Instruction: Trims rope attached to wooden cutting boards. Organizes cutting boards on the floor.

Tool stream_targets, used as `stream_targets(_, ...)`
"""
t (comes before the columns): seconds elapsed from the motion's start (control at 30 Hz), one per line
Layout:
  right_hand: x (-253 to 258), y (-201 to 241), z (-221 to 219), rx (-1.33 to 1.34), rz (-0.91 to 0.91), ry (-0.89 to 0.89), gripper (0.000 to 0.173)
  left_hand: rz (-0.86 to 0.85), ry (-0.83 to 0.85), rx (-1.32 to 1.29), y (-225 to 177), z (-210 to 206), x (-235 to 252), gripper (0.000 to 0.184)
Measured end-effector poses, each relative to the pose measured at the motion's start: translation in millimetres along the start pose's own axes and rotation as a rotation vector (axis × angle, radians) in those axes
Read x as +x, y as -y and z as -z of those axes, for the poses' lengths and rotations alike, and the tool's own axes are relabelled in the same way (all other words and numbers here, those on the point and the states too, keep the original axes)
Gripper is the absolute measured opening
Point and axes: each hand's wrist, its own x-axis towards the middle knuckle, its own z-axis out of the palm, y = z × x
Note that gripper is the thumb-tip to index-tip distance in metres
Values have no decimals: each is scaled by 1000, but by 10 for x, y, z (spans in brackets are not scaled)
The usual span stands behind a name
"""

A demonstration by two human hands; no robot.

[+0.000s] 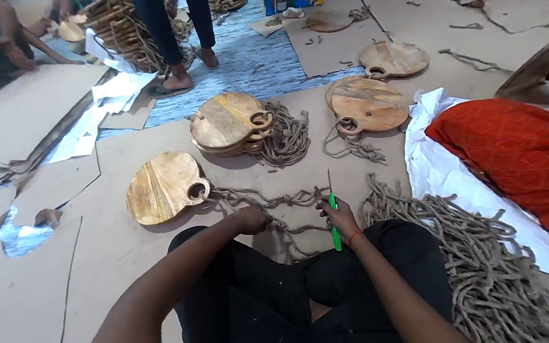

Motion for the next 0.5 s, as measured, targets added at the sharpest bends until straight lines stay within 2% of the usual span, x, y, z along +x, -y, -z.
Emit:
stream_targets(0.1, -149, 89, -101, 138, -25, 153, 28, 85, -262, -398, -274, 159, -36, 38)
stream_targets(0.17, -277, 146, -259, 161, -33, 217, 34, 149, -388, -502, -473, 112, 13, 38)
stream_targets(0.3, -336, 124, -396, 120, -23, 281, 43, 410, -369, -405, -777, 18, 131, 45)
stream_targets(0.37, -300, 48, -380, -36, 56, 317, 40, 428, -358, -349, -755, 17, 157, 48)
stream_targets(0.43, -253, -42, -376, -179, 87, 344, 50, 421, -387, -340, -700, 41, 161, 48)
stream_targets(0.5, -230, -47, -407, -200, 107, 324, 47, 397, -407, -360, -616, 70, 158, 52)
